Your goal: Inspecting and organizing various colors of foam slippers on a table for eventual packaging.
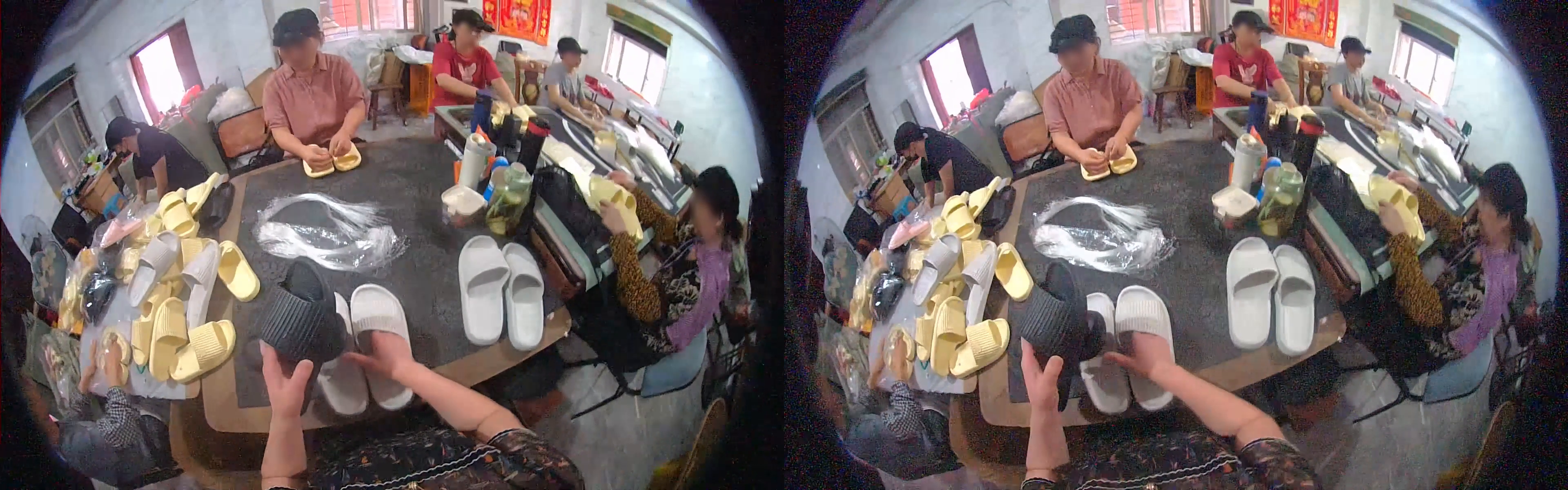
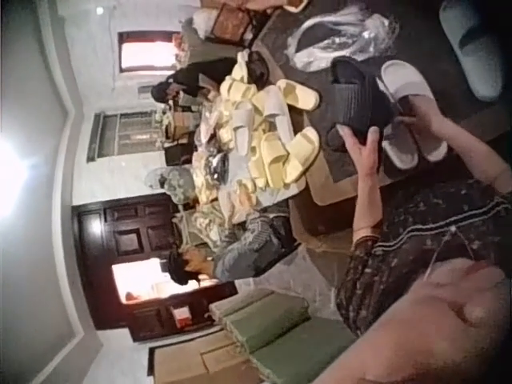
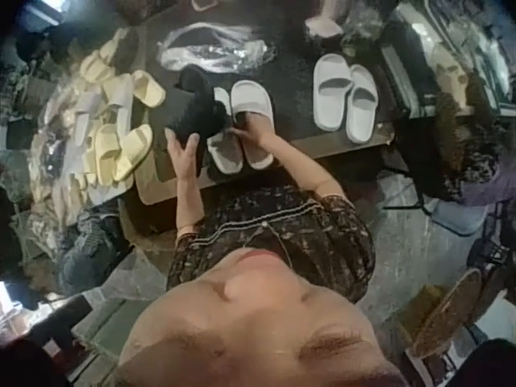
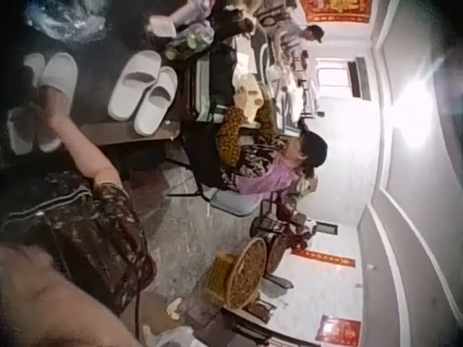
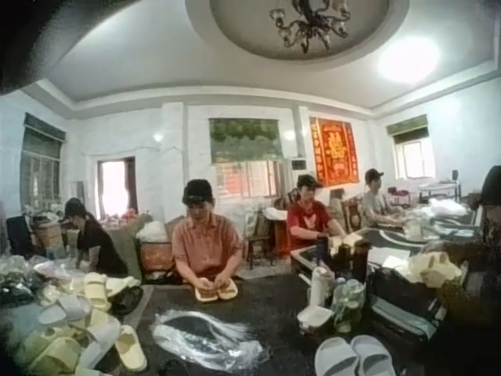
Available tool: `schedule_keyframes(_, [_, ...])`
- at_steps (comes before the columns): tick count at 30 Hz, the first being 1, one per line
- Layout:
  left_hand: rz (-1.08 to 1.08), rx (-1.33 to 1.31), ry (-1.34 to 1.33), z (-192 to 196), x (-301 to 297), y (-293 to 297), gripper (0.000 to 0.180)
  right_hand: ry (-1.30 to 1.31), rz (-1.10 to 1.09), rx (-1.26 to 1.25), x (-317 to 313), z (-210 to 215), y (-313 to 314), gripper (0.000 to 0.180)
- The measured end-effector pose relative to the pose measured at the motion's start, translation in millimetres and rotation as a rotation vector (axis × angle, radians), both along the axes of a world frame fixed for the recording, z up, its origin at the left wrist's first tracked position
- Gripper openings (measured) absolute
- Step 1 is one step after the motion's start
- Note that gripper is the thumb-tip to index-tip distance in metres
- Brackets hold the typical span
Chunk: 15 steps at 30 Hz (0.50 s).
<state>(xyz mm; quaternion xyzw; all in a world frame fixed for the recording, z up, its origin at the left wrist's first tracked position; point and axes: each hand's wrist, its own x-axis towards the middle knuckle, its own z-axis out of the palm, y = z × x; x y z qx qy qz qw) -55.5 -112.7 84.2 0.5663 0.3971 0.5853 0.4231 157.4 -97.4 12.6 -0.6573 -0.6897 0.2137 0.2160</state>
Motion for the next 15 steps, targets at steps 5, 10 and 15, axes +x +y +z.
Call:
schedule_keyframes(5, [-0.02, 0.031, -0.112, 20.2, 18.7, -8.7, 0.076, -0.065, 0.026, 0.086, -15.9, -15.2, 7.1, 0.043])
schedule_keyframes(10, [0.258, 0.054, -0.129, 4.2, 4.1, -11.7, 0.08, -0.042, -0.077, -0.067, 7.0, 5.2, -14.0, 0.033])
schedule_keyframes(15, [0.176, 0.08, -0.144, 27.5, 3.4, -15.8, 0.072, -0.07, -0.224, -0.042, 64.5, 43.6, -38.5, 0.044])
